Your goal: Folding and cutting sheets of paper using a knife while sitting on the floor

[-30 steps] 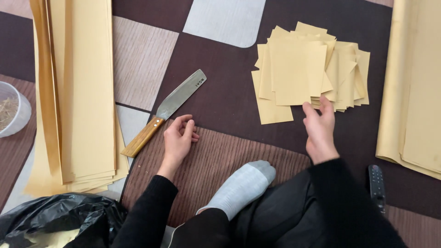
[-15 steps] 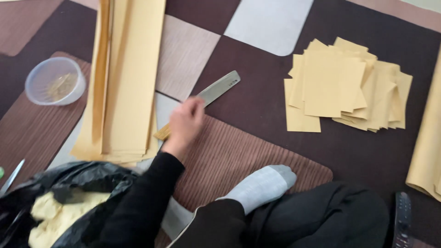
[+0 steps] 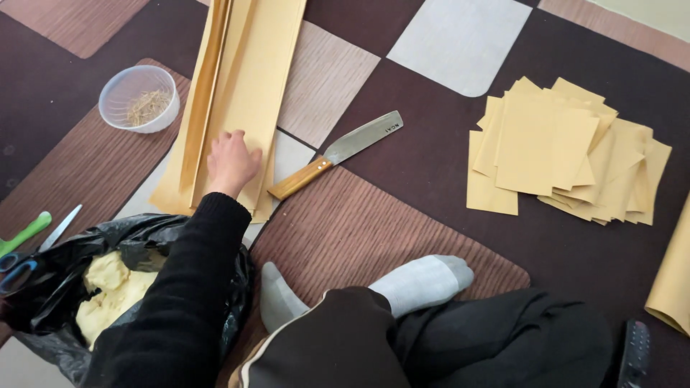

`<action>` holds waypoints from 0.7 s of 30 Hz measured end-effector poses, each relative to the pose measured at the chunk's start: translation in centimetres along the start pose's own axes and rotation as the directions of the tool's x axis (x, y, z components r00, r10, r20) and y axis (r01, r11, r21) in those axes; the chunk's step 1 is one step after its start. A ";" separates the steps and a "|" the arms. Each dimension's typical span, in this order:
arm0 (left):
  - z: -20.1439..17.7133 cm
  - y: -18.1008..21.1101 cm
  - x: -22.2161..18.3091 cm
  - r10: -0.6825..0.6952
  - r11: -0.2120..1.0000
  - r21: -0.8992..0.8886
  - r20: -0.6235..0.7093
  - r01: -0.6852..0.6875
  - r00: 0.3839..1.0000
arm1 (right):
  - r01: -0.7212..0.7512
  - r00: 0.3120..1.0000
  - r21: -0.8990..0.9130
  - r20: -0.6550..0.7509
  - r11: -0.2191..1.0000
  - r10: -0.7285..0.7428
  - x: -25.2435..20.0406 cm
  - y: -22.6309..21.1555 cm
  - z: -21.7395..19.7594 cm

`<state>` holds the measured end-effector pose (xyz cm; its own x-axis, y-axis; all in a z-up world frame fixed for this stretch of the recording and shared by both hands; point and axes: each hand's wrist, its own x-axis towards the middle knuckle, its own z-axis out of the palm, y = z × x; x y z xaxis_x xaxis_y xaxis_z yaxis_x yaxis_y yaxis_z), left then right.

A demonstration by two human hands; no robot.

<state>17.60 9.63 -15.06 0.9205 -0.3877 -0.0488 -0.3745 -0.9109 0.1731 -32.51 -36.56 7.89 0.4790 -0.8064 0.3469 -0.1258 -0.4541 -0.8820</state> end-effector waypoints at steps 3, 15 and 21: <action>0.4 0.8 -1.3 -0.015 1.000 -0.012 0.108 0.017 0.994 | 0.013 1.000 -0.035 0.006 0.999 -0.013 -0.3 2.5 -3.0; -1.2 2.8 -1.5 -0.004 1.000 0.012 0.034 0.004 0.999 | 0.046 0.997 -0.116 0.065 0.992 -0.039 -3.4 3.1 -8.5; -2.4 3.4 -1.6 -0.009 0.999 -0.052 0.026 0.010 1.000 | 0.064 0.994 -0.139 0.095 0.988 -0.051 -4.5 3.1 -9.0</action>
<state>15.15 7.45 -12.02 0.9205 -0.3833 -0.0759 -0.3590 -0.9063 0.2231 -42.88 -37.73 6.41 0.5648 -0.7427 0.3597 -0.2144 -0.5530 -0.8051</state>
